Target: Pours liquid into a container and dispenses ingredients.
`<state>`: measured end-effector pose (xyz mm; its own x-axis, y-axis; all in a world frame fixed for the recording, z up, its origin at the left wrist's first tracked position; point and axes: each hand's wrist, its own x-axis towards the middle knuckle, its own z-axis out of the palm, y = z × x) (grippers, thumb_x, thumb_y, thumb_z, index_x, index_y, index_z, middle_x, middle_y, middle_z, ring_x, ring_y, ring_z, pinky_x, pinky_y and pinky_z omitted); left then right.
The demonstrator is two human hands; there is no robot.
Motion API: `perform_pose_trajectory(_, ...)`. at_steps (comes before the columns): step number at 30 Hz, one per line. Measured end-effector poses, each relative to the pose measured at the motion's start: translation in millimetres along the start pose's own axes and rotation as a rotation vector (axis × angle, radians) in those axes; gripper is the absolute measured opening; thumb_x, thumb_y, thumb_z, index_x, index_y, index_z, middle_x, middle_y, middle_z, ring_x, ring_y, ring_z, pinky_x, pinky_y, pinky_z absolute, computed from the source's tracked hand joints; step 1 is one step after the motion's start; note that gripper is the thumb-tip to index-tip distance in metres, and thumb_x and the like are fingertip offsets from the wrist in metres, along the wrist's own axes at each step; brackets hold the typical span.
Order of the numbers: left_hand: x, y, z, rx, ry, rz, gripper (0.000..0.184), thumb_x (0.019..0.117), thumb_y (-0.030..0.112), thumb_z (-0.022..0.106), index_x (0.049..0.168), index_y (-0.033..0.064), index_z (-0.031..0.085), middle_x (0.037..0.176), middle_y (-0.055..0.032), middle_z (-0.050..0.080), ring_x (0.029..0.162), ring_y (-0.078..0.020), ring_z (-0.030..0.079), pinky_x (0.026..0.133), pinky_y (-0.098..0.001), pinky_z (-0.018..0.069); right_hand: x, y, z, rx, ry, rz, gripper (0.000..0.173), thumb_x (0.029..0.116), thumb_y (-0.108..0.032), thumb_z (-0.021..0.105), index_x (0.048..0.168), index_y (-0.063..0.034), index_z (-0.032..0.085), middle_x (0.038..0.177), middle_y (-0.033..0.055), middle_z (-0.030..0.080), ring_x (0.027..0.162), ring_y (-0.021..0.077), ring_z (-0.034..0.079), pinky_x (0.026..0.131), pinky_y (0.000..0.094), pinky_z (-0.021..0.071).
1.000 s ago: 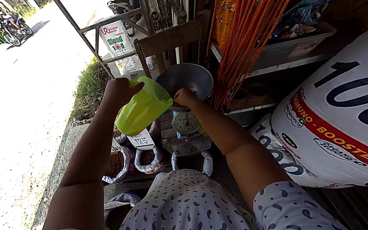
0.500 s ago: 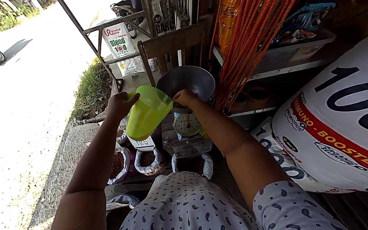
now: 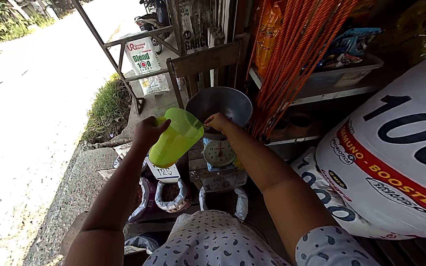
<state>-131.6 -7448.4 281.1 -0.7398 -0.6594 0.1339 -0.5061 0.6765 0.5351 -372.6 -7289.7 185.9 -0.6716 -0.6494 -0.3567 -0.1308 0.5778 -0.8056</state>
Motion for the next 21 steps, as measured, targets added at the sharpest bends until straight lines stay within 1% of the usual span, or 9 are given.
perform_pose_trajectory(6,-8.8,-20.9,-3.5,-0.098,0.076,-0.046,0.051,0.0963,0.052,0.068,0.083,0.0029,0.065,0.065,-0.0111,0.055,0.062,-0.0284,0.055,0.060,-0.0532,0.0446,-6.0,-9.8,-3.5,0.040,0.025,0.068,0.027,0.0951,-0.004,0.068,0.122,-0.0001,0.069,0.113,0.0198,0.068,0.095,0.0254,0.066,0.087,0.0430,0.0540)
perform_pose_trajectory(9,-22.7,-47.7,-4.1,-0.256,0.157,-0.084,0.046,0.0956,0.049,0.070,0.082,0.0055,0.064,0.061,-0.0037,0.052,0.054,-0.0179,0.050,0.056,-0.0429,0.0440,-2.4,-23.0,-13.3,0.044,0.059,0.091,0.026,0.0974,-0.006,0.067,0.123,0.0007,0.067,0.107,0.0179,0.066,0.083,0.0203,0.062,0.078,0.0372,0.0532)
perform_pose_trajectory(11,-40.1,-68.3,-0.5,-0.411,0.226,-0.122,0.038,0.0930,0.045,0.071,0.083,0.0085,0.065,0.060,0.0033,0.053,0.051,-0.0087,0.050,0.054,-0.0330,0.0457,-0.6,-37.4,-28.8,0.013,0.104,0.064,0.025,0.0981,-0.006,0.066,0.122,0.0000,0.067,0.109,0.0186,0.066,0.085,0.0221,0.061,0.080,0.0397,0.0523)
perform_pose_trajectory(14,-86.5,-82.6,8.5,-0.617,0.317,-0.219,0.029,0.0920,0.038,0.069,0.086,0.0095,0.066,0.063,0.0077,0.056,0.053,-0.0030,0.054,0.055,-0.0248,0.0500,6.3,-57.1,-59.0,-0.056,0.196,-0.011,0.022,0.0977,-0.005,0.066,0.119,-0.0008,0.070,0.113,0.0209,0.067,0.092,0.0271,0.063,0.086,0.0464,0.0518)
perform_pose_trajectory(16,-126.0,-81.6,14.9,-0.725,0.359,-0.291,0.025,0.0940,0.032,0.067,0.092,0.0074,0.067,0.068,0.0063,0.061,0.058,-0.0030,0.058,0.059,-0.0244,0.0521,10.1,-67.0,-84.2,-0.081,0.243,-0.083,0.023,0.0981,-0.007,0.066,0.120,-0.0016,0.069,0.118,0.0216,0.066,0.099,0.0296,0.063,0.090,0.0504,0.0513)
perform_pose_trajectory(18,-175.0,-83.8,20.5,-0.770,0.434,-0.386,0.029,0.0918,0.033,0.070,0.098,0.0041,0.069,0.073,0.0039,0.065,0.063,-0.0044,0.061,0.063,-0.0273,0.0546,11.4,-79.0,-104.2,-0.113,0.231,-0.238,0.025,0.1012,-0.010,0.063,0.124,0.0005,0.065,0.118,0.0230,0.063,0.094,0.0275,0.060,0.086,0.0508,0.0499)
perform_pose_trajectory(19,-202.2,-84.0,22.3,-0.773,0.483,-0.436,0.031,0.0910,0.034,0.071,0.099,0.0032,0.069,0.074,0.0031,0.066,0.064,-0.0052,0.061,0.064,-0.0282,0.0551,15.8,-86.0,-111.5,-0.126,0.206,-0.344,0.027,0.1025,-0.011,0.061,0.126,0.0020,0.063,0.113,0.0222,0.062,0.088,0.0237,0.057,0.081,0.0472,0.0496)
perform_pose_trajectory(20,-229.2,-81.6,23.4,-0.766,0.534,-0.491,0.032,0.0905,0.034,0.072,0.098,0.0032,0.069,0.075,0.0026,0.066,0.065,-0.0055,0.061,0.065,-0.0286,0.0549,22.5,-96.1,-118.1,-0.138,0.174,-0.472,0.027,0.1041,-0.013,0.058,0.125,0.0028,0.060,0.104,0.0160,0.060,0.079,0.0138,0.052,0.073,0.0354,0.0481)
perform_pose_trajectory(21,-255.5,-78.8,22.2,-0.766,0.591,-0.549,0.033,0.0903,0.034,0.073,0.099,0.0023,0.069,0.076,0.0012,0.066,0.066,-0.0064,0.062,0.066,-0.0296,0.0555,25.2,-116.3,-118.5,-0.113,0.140,-0.573,0.026,0.1060,-0.013,0.054,0.125,0.0053,0.056,0.095,0.0093,0.053,0.071,0.0044,0.042,0.067,0.0220,0.0411)
